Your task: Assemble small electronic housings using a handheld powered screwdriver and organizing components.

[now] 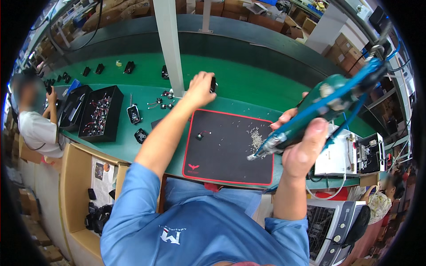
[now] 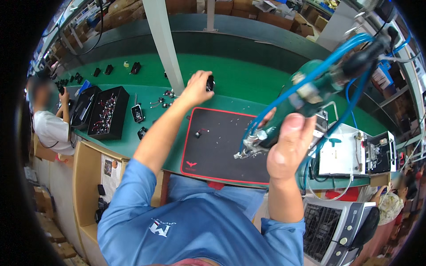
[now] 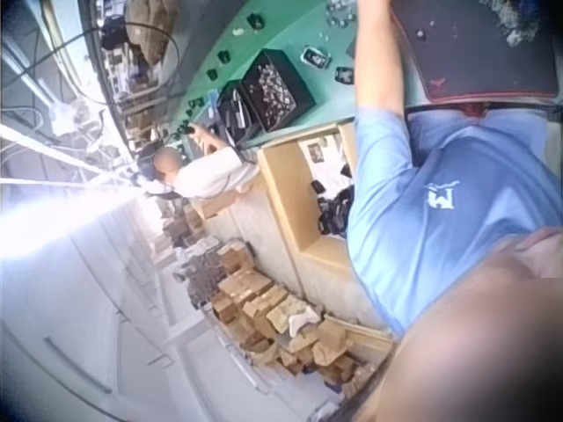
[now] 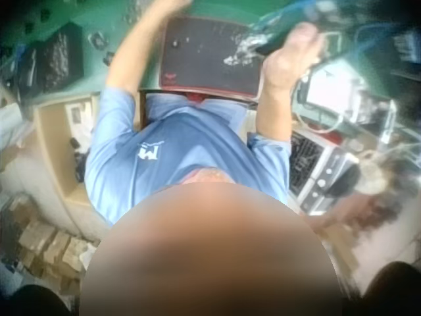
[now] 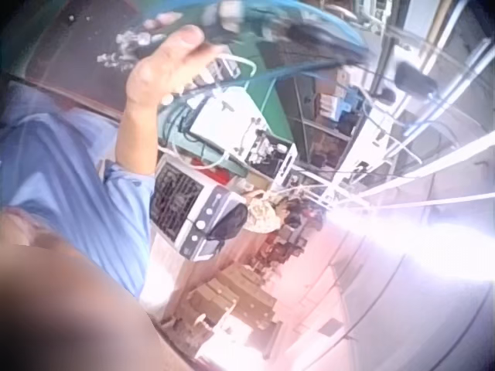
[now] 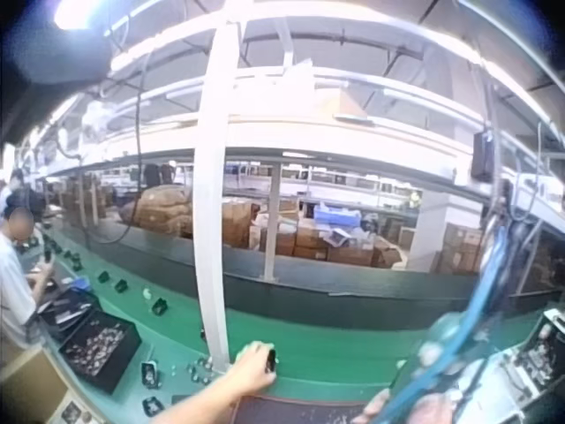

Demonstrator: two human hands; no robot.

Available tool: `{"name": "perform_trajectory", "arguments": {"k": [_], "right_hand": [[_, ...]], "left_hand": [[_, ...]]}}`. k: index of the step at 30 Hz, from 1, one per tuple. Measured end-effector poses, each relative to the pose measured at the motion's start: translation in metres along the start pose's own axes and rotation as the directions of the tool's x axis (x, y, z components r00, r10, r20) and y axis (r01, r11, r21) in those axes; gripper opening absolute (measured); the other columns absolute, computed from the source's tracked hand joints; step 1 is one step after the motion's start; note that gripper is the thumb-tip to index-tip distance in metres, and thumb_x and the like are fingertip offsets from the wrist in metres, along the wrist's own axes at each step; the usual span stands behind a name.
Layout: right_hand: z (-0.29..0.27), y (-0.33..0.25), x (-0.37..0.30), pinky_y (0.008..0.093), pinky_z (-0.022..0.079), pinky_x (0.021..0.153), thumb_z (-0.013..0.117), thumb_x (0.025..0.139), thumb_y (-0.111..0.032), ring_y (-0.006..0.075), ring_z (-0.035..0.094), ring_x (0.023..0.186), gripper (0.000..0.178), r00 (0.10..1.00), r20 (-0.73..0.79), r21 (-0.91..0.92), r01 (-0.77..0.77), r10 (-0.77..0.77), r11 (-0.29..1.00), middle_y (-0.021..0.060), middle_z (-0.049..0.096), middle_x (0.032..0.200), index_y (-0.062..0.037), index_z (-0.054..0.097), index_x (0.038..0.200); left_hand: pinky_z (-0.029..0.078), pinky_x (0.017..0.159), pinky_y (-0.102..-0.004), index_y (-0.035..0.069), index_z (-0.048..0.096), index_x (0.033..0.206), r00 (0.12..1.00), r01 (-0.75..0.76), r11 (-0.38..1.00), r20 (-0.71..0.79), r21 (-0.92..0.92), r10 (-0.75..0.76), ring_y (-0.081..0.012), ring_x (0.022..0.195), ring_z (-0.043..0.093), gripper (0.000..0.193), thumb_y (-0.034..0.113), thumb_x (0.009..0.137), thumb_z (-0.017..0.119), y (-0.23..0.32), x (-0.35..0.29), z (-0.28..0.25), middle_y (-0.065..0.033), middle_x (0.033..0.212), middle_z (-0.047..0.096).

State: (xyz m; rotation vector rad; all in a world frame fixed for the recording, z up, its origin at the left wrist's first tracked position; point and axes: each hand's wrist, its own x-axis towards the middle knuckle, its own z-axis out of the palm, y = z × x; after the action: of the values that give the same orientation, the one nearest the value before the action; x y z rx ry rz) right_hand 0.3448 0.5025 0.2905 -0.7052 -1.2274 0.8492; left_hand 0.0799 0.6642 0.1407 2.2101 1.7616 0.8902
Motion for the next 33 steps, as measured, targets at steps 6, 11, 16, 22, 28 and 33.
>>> {"name": "perform_trajectory", "arguments": {"k": [6,11,16,22,28,33], "right_hand": [[-0.005,0.009,-0.025,0.0389,0.042,0.107,0.066,0.101,-0.024,0.0247,0.055,0.116,0.060,0.968,-0.060,-0.374,0.204,-0.243,0.905,0.0135,0.057,0.124,0.0067,0.041,0.147],[-0.008,0.014,-0.071,0.0402,0.051,0.091,0.075,0.091,-0.010,0.0291,0.062,0.096,0.031,0.863,0.383,-0.622,0.504,-0.328,0.599,0.0115,0.065,0.104,-0.0002,0.065,0.119],[0.050,0.142,-0.070,0.0420,0.056,0.085,0.067,0.083,0.003,0.0283,0.065,0.100,0.028,0.738,0.675,-0.538,0.473,0.020,0.698,0.0053,0.071,0.114,-0.0074,0.073,0.108],[0.061,0.186,-0.072,0.0434,0.054,0.089,0.067,0.082,0.002,0.0288,0.063,0.103,0.030,0.612,0.770,-0.589,0.574,0.180,0.568,0.0062,0.071,0.107,-0.0088,0.074,0.109],[0.019,0.113,-0.107,0.0444,0.053,0.085,0.071,0.085,-0.005,0.0306,0.064,0.096,0.020,0.788,0.598,-0.708,0.434,0.145,0.557,0.0095,0.071,0.101,-0.0088,0.073,0.105],[-0.041,0.101,-0.150,0.0432,0.054,0.077,0.077,0.084,-0.006,0.0325,0.066,0.082,0.018,0.885,0.393,-0.860,0.258,0.250,0.440,0.0111,0.069,0.093,-0.0054,0.072,0.102]], "left_hand": [[0.041,0.118,-0.0476,0.004,0.050,0.147,0.973,0.173,0.980,0.135,0.100,-0.185,-0.0422,0.141,0.045,0.075,0.007,0.079,0.081,-0.074,0.047,0.029,-0.0211,0.151,0.048],[0.039,0.119,-0.0462,0.006,0.054,0.146,0.977,-0.196,0.964,-0.117,-0.181,0.177,-0.0376,0.143,0.047,0.060,0.007,0.090,0.075,-0.021,-0.009,-0.020,-0.0196,0.154,0.050],[0.040,0.103,-0.0453,0.010,0.067,0.131,0.987,0.156,0.984,-0.036,0.082,-0.154,-0.0311,0.123,0.058,0.042,0.025,0.092,0.076,-0.013,-0.131,-0.105,-0.0114,0.126,0.065],[0.036,0.105,-0.0504,0.010,0.063,0.135,0.958,0.254,0.888,-0.227,0.383,-0.176,-0.0288,0.127,0.053,0.055,0.026,0.085,0.082,-0.032,-0.199,-0.079,-0.0082,0.130,0.062],[0.043,0.097,-0.0460,0.006,0.065,0.125,0.982,0.161,0.976,-0.125,0.147,-0.143,-0.0326,0.116,0.063,0.039,0.005,0.087,0.074,-0.011,-0.190,-0.088,-0.0109,0.121,0.066],[0.048,0.100,-0.0430,0.005,0.070,0.113,0.942,-0.270,0.960,0.186,-0.080,0.280,-0.0339,0.117,0.062,0.029,0.002,0.084,0.069,0.047,-0.174,-0.063,-0.0117,0.125,0.067]]}}
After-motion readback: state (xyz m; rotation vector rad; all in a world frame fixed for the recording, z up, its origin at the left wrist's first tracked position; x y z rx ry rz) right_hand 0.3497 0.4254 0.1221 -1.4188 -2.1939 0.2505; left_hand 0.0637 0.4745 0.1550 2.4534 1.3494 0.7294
